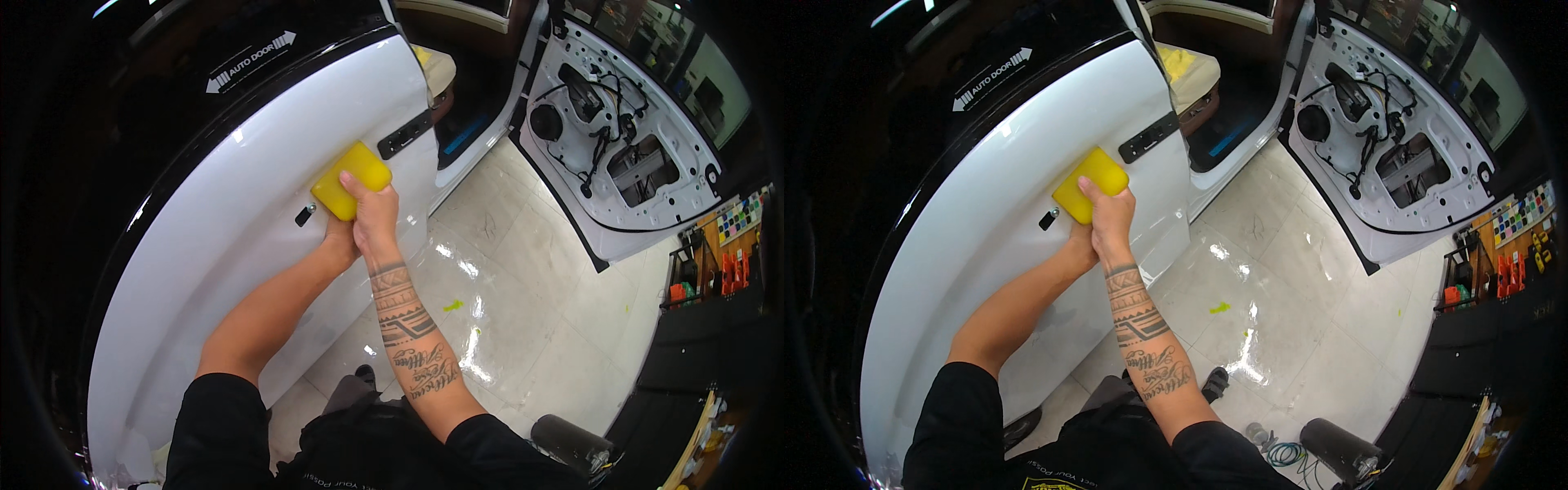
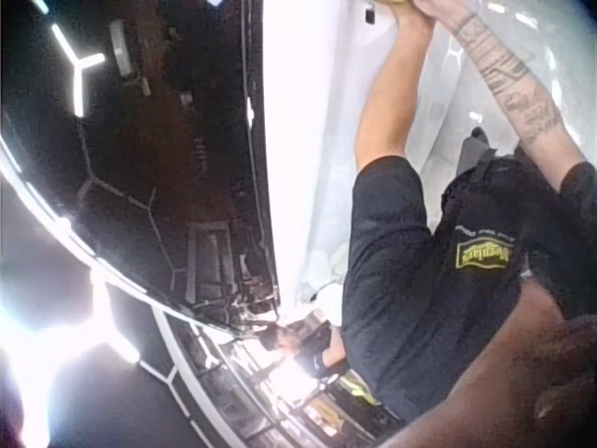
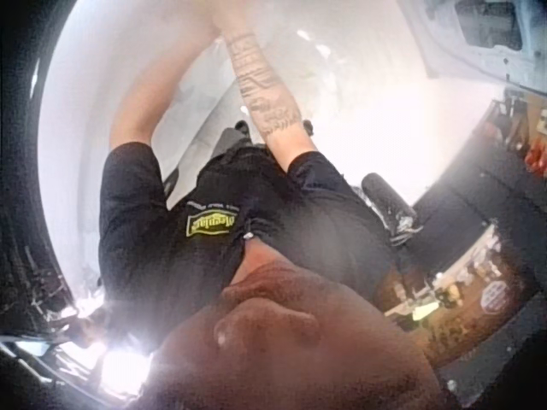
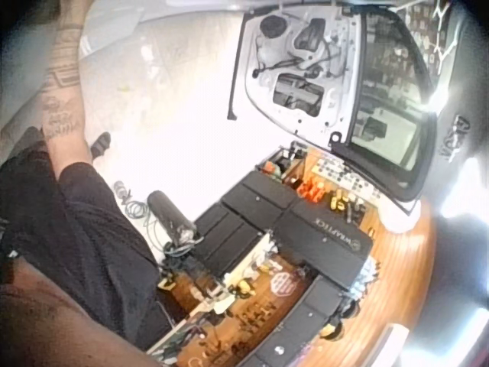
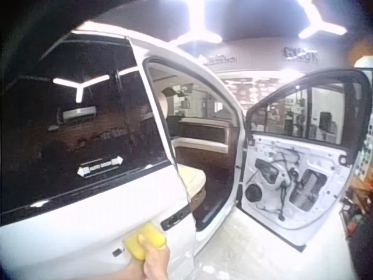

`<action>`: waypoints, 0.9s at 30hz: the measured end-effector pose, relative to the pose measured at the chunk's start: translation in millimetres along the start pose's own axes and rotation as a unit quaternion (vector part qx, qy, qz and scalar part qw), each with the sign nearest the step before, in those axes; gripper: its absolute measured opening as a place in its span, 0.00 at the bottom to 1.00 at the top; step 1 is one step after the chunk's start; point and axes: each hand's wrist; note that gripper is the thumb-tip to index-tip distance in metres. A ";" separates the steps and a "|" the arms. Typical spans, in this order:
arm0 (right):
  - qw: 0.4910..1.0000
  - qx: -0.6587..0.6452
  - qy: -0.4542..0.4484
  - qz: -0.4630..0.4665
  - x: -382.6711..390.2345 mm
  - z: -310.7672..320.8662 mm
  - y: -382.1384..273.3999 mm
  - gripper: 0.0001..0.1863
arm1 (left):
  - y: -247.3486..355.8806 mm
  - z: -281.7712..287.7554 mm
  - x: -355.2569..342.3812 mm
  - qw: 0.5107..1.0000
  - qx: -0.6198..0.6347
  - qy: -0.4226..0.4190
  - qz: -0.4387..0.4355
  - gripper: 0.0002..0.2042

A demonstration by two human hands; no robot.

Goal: The person applies a transparent protective film to the exterior of a white car door. They use a yellow squeegee to smooth the film and remove bubbles, then use a heat gun to warm the surface. Finally, they use a metal tool to trim excess film around the door handle.

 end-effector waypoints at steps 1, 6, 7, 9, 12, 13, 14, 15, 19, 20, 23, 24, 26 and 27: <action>1.000 0.019 0.008 -0.001 2.3 2.3 0.6 0.18 | -3.3 7.2 1.2 0.993 -0.119 -0.001 -0.015 0.29; 0.995 0.085 0.021 0.037 -3.1 18.0 1.0 0.15 | -25.8 3.2 1.1 0.921 -0.301 0.232 -0.085 0.27; 0.994 0.094 0.026 0.052 -3.5 18.0 5.1 0.15 | -23.9 3.9 2.7 0.922 -0.306 0.223 -0.082 0.27; 0.990 0.116 0.025 0.075 -3.9 18.2 11.9 0.14 | -15.9 6.1 10.1 0.933 -0.323 0.150 -0.050 0.25; 0.988 0.137 0.020 0.073 -2.4 16.2 20.8 0.13 | -1.4 11.4 30.6 0.814 -0.575 -0.049 0.066 0.21; 0.989 0.134 0.032 0.056 -1.0 13.3 21.6 0.12 | -3.5 3.9 42.8 0.622 -0.765 -0.112 0.123 0.19; 0.990 0.131 0.048 0.035 2.7 15.1 24.6 0.11 | -8.8 -4.3 60.0 0.383 -0.892 -0.165 0.176 0.17; 0.988 0.139 0.043 0.047 0.7 22.3 20.9 0.12 | -19.2 -18.4 68.8 0.115 -0.946 -0.219 0.209 0.15; 0.983 0.163 0.000 0.081 -3.9 35.1 10.6 0.10 | -30.0 -99.2 113.5 -0.112 -0.975 -0.158 0.107 0.12; 0.981 0.174 -0.019 0.087 -4.3 34.7 9.5 0.09 | -13.4 -98.4 124.6 -0.075 -0.994 -0.078 -0.031 0.17; 0.972 0.216 -0.031 0.091 -8.3 34.5 9.6 0.08 | 3.3 -91.8 121.2 -0.262 -0.954 0.013 -0.144 0.39; 0.970 0.224 -0.035 0.090 -7.8 34.0 9.2 0.08 | 6.7 -82.6 118.9 -0.270 -0.957 0.014 -0.103 0.43; 0.966 0.239 -0.037 0.091 -6.5 34.1 7.4 0.08 | 10.1 -71.5 116.3 -0.298 -0.953 0.018 -0.057 0.48; 0.960 0.254 -0.052 0.102 -8.1 33.3 6.1 0.08 | 10.5 -68.1 116.0 -0.319 -0.946 0.024 -0.054 0.48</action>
Point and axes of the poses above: each hand's wrist, its own x-axis away from the middle knuckle, its own z-axis out of the back of the hand, y = z × x, and after that the axes turned 15 degrees about -x, right-handed
